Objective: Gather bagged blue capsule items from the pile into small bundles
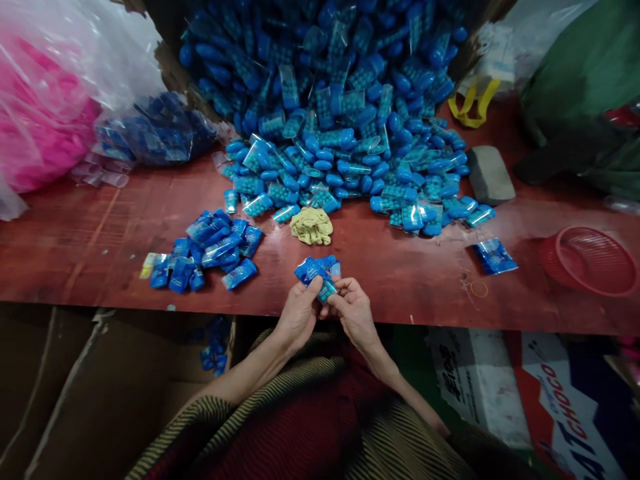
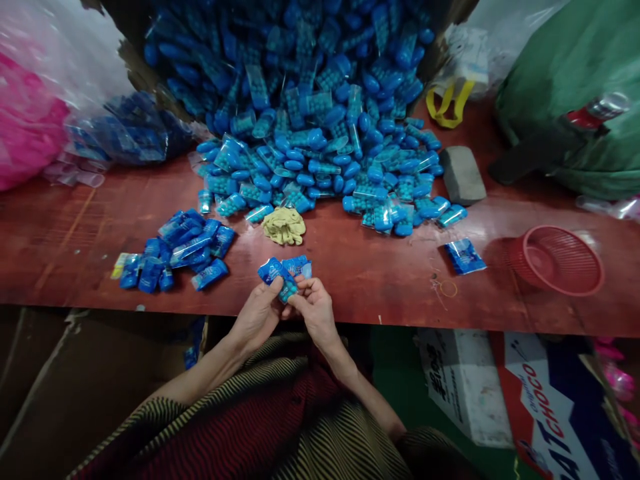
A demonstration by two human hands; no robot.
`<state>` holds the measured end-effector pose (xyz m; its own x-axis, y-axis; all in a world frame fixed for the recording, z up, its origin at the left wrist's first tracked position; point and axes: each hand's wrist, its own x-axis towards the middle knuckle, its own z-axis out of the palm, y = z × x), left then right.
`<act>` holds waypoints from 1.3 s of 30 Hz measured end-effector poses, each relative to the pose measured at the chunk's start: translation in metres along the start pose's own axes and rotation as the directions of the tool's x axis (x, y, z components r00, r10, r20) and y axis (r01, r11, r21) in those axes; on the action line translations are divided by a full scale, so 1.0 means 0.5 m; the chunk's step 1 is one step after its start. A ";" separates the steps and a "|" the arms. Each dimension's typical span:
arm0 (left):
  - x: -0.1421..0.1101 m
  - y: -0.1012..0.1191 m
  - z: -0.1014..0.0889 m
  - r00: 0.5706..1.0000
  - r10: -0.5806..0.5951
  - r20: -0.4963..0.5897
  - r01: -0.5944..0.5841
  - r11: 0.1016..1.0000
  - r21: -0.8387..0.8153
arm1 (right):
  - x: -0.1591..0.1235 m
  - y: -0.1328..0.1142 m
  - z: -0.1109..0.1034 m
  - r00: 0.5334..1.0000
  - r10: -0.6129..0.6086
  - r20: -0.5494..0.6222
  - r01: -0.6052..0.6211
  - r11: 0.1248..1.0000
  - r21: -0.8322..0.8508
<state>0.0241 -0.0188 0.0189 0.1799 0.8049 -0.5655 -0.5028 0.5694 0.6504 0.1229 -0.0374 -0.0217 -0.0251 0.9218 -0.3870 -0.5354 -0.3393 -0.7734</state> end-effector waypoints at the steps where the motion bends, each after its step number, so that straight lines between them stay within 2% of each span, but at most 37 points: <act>1: 0.000 -0.003 0.001 1.000 -0.011 -0.005 0.011 1.000 0.002 | 0.000 0.004 0.000 1.000 -0.007 -0.002 0.007 1.000 -0.009; 5: -0.003 -0.015 0.005 0.999 -0.039 -0.021 0.038 0.999 -0.013 | 0.000 0.017 0.001 1.000 -0.018 -0.003 0.018 1.000 -0.017; 10: -0.003 -0.023 0.010 0.995 -0.012 -0.100 0.008 0.999 -0.046 | 0.000 0.022 0.007 0.993 -0.070 -0.093 0.067 0.997 -0.034; 16: -0.005 -0.005 0.000 0.999 -0.023 0.040 0.025 0.999 -0.035 | 0.004 0.008 -0.006 0.999 0.041 0.013 -0.041 0.999 -0.016; 21: -0.007 -0.001 -0.009 0.998 0.020 0.057 -0.019 1.000 -0.013 | 0.008 0.006 -0.015 0.997 0.075 0.033 -0.075 0.997 -0.011; 24: -0.005 -0.004 -0.012 0.997 0.053 0.053 -0.053 0.999 -0.006 | 0.007 0.003 -0.023 0.999 0.006 0.036 -0.004 0.998 -0.055; 27: -0.004 -0.004 -0.014 0.994 0.106 0.008 -0.106 0.994 0.020 | 0.009 -0.019 -0.040 0.988 -0.105 0.116 0.126 0.973 -0.196; 29: -0.006 -0.005 -0.015 0.994 0.112 -0.011 -0.111 0.993 0.051 | 0.014 -0.042 -0.051 0.962 -0.175 0.209 0.237 0.916 -0.325; 32: -0.011 -0.008 -0.018 0.998 0.064 0.015 -0.065 0.991 0.116 | 0.027 -0.075 -0.058 0.903 -0.242 0.354 0.393 0.799 -0.456; 34: -0.013 -0.012 -0.020 0.999 0.033 0.043 -0.040 0.985 0.166 | 0.038 -0.088 -0.054 0.863 -0.218 0.456 0.449 0.745 -0.494; 36: -0.015 -0.017 -0.023 0.998 0.028 0.058 -0.039 0.979 0.198 | 0.046 -0.094 -0.045 0.842 -0.160 0.516 0.455 0.724 -0.519; 39: -0.016 -0.022 -0.025 0.997 0.060 0.052 -0.069 0.978 0.197 | 0.049 -0.094 -0.033 0.860 -0.123 0.495 0.419 0.725 -0.547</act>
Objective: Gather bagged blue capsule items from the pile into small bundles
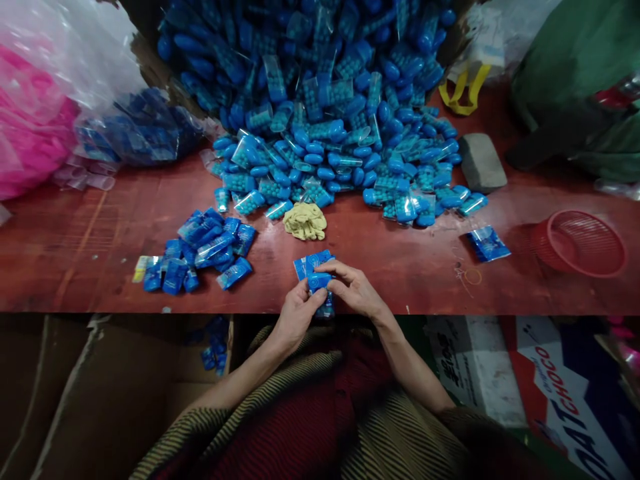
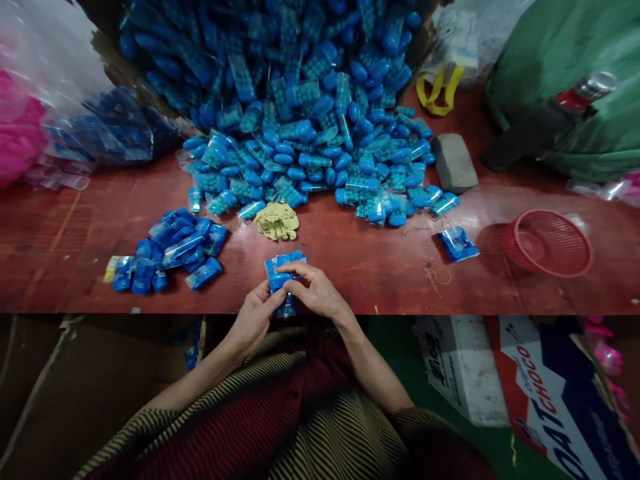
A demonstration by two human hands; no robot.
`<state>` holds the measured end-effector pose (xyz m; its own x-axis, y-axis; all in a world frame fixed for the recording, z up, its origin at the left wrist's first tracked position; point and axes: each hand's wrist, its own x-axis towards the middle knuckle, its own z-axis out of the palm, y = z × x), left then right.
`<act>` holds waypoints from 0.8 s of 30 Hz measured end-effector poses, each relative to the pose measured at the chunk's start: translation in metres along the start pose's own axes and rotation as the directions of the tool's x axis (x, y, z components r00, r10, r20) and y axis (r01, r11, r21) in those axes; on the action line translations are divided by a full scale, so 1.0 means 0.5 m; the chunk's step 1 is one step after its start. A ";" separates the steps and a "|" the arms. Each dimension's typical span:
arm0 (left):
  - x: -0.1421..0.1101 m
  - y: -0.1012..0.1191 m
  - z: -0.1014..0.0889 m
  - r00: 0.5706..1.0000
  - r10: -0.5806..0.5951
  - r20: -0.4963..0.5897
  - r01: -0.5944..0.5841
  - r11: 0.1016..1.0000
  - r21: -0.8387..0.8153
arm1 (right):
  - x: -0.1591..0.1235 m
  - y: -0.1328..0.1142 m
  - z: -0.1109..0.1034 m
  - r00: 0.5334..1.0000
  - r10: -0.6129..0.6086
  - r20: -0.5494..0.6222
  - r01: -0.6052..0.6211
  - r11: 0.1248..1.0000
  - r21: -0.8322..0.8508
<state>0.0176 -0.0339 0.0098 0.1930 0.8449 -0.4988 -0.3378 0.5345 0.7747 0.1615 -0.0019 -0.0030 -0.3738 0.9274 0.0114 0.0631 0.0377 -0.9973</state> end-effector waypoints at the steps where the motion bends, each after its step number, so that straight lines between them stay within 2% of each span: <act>1: 0.000 -0.001 0.000 1.000 0.011 -0.006 -0.011 1.000 -0.011 | 0.000 -0.001 0.002 1.000 0.010 -0.015 -0.010 1.000 0.001; 6: -0.003 -0.001 0.004 1.000 0.020 -0.010 -0.020 0.998 -0.055 | -0.005 0.001 0.003 1.000 -0.023 -0.019 0.024 0.999 0.037; 10: -0.006 0.006 0.006 1.000 -0.024 -0.010 0.023 0.998 -0.059 | -0.005 0.006 0.002 0.998 -0.058 -0.001 0.058 0.995 0.080; 13: -0.007 0.011 0.005 0.998 -0.069 0.006 0.069 0.993 -0.099 | -0.002 0.007 0.000 0.998 -0.048 0.049 0.045 0.997 0.065; 19: -0.006 0.009 0.004 0.997 -0.078 0.016 0.080 0.983 -0.165 | 0.000 0.010 -0.002 0.996 -0.009 0.091 -0.001 0.994 0.107; 21: -0.002 0.009 0.002 0.998 -0.045 -0.031 0.039 0.982 -0.183 | -0.006 0.012 0.003 0.997 0.045 0.060 -0.055 0.983 0.173; 24: 0.006 0.011 -0.002 0.985 0.042 -0.166 -0.073 0.979 -0.190 | -0.023 0.017 0.022 0.983 0.178 -0.041 -0.157 0.940 0.303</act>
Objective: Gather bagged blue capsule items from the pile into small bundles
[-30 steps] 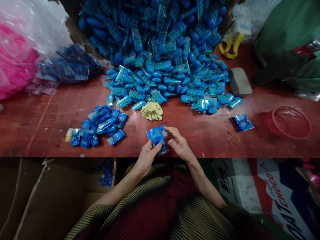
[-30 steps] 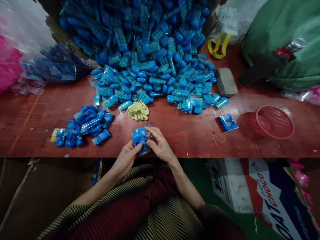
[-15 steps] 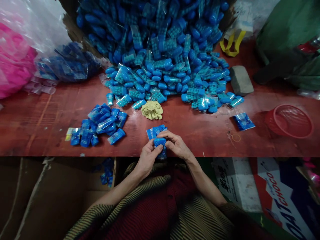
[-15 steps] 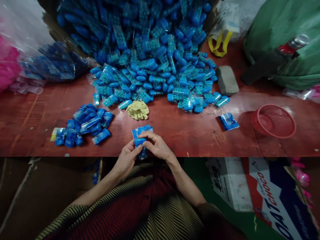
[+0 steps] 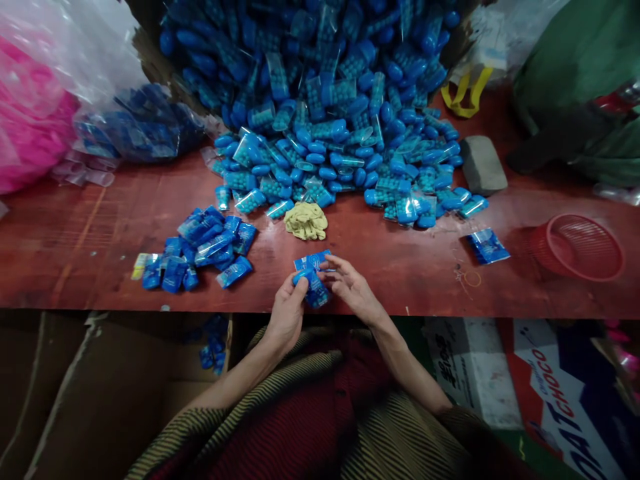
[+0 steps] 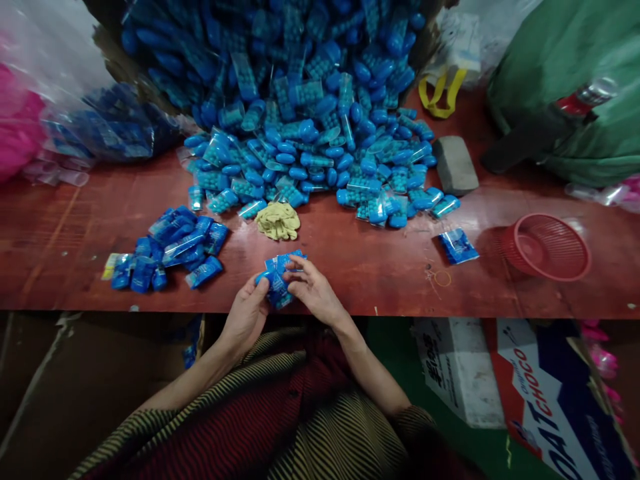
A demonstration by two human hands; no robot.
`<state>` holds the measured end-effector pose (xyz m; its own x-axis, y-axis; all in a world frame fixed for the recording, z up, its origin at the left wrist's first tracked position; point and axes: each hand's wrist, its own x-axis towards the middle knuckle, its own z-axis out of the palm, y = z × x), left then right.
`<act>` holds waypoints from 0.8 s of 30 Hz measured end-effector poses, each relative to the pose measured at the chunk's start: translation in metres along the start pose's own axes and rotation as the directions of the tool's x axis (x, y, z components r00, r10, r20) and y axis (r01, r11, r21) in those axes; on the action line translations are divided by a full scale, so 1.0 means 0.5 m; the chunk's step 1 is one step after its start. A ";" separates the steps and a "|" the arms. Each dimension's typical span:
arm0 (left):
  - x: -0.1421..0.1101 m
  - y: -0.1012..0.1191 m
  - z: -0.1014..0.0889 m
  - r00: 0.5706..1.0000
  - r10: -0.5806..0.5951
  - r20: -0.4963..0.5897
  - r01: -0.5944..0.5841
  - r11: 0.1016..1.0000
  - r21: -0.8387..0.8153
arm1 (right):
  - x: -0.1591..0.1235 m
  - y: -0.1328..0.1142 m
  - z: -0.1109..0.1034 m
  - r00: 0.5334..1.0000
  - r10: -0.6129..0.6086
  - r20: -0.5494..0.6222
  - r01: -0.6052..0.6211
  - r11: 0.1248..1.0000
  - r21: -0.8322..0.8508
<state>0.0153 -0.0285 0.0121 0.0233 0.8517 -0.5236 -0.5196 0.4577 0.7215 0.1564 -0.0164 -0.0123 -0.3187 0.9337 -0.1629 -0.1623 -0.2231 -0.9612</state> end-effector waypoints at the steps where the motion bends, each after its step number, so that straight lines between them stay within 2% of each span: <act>1: 0.003 0.001 -0.001 0.999 0.031 -0.033 -0.031 0.999 -0.004 | -0.007 0.005 0.006 0.998 0.037 -0.041 -0.037 0.999 0.010; 4: 0.009 0.004 -0.003 0.994 0.080 -0.077 -0.079 0.997 0.008 | -0.022 0.018 0.025 0.989 0.102 -0.107 -0.103 0.995 -0.009; 10: 0.014 0.005 -0.006 0.991 0.118 -0.056 -0.115 0.991 0.069 | -0.018 0.012 0.038 0.983 0.132 -0.129 -0.103 0.973 0.206; 14: 0.020 0.009 -0.020 0.983 0.180 -0.040 -0.172 0.972 0.163 | -0.013 0.004 0.032 0.985 0.129 -0.116 -0.102 0.972 0.212; 18: 0.024 0.015 -0.037 0.978 0.207 -0.014 -0.200 0.957 0.211 | -0.015 0.010 0.029 0.978 0.177 -0.111 -0.145 0.957 0.250; 24: 0.022 0.010 -0.044 0.962 0.272 -0.016 -0.260 0.934 0.246 | -0.009 0.023 0.046 0.978 0.172 -0.116 -0.133 0.949 0.286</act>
<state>-0.0056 -0.0225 -0.0001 -0.1328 0.9398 -0.3148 -0.2812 0.2688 0.9212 0.1346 -0.0298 -0.0176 -0.2311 0.9077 -0.3504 -0.3785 -0.4156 -0.8270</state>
